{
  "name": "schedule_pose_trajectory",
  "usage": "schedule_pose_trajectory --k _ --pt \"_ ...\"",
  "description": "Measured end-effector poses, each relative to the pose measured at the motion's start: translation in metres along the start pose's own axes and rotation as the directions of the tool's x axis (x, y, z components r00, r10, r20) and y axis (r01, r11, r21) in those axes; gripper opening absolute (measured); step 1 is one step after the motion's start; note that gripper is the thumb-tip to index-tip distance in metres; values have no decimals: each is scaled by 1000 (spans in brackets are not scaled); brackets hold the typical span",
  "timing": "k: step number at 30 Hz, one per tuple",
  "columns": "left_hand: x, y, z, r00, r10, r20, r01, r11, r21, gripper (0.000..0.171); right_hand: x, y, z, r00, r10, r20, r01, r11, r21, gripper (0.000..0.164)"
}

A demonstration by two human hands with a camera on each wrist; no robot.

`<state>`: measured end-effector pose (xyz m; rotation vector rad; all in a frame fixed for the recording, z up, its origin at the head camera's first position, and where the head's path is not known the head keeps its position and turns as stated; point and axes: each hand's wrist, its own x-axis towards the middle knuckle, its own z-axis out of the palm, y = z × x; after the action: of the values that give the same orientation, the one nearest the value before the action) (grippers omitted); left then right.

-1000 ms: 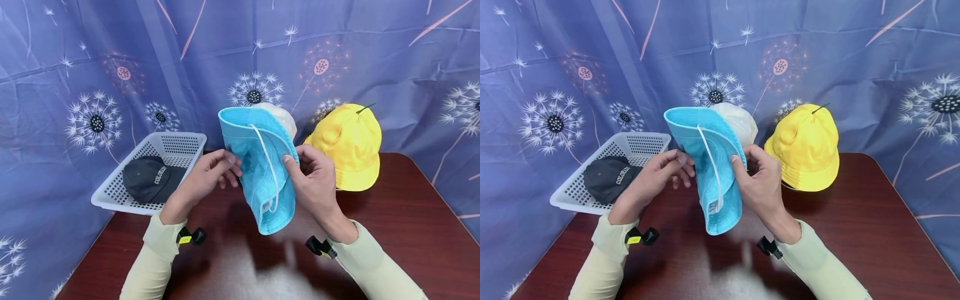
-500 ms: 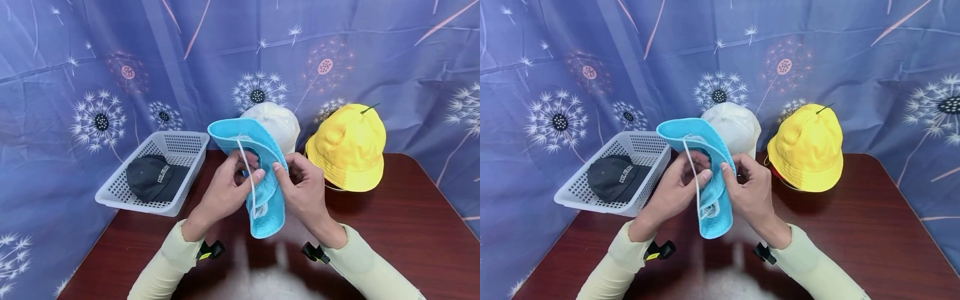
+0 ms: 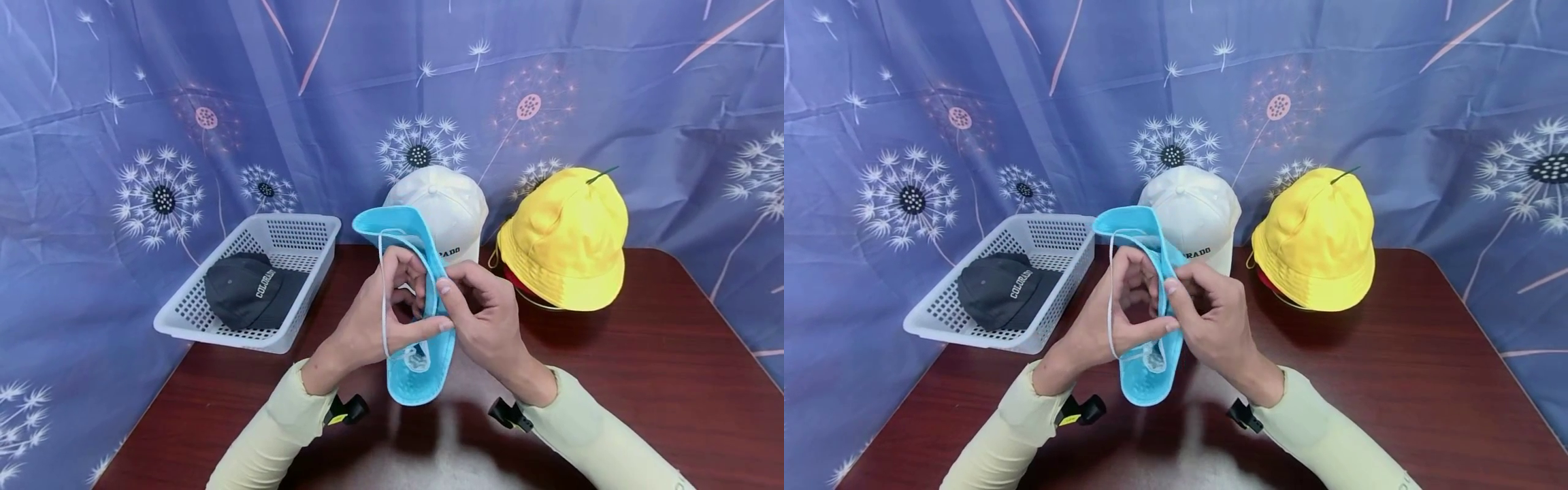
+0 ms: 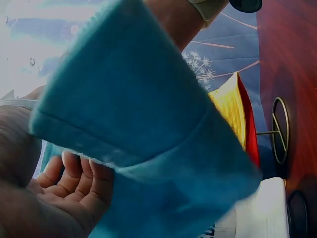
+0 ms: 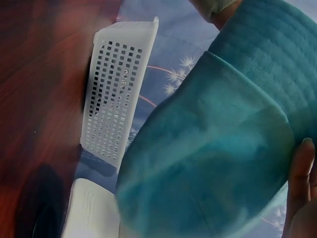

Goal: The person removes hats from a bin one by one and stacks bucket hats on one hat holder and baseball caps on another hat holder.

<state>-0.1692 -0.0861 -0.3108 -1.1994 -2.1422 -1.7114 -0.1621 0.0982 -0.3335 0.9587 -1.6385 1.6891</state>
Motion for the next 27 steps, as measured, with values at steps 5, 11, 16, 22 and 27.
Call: schedule_pose_trajectory --k 5,11,16,22,27 --pt "-1 1 2 1000 18 2 -18 1000 -8 59 -1 -1 -2 998 -65 7 65 998 10 7" --pt "-3 0 2 999 49 5 -49 999 12 44 -1 0 -2 998 -63 11 63 998 25 6" --pt "-2 -1 3 994 100 -49 -97 994 59 26 -1 -1 -1 999 -50 4 50 999 1 7" --pt "0 0 0 983 148 -106 -135 983 121 18 3 -1 -5 998 -66 -19 66 998 10 7" --pt "2 3 -11 968 181 -175 -149 972 180 22 8 0 -12 991 -99 -88 97 995 -29 6"
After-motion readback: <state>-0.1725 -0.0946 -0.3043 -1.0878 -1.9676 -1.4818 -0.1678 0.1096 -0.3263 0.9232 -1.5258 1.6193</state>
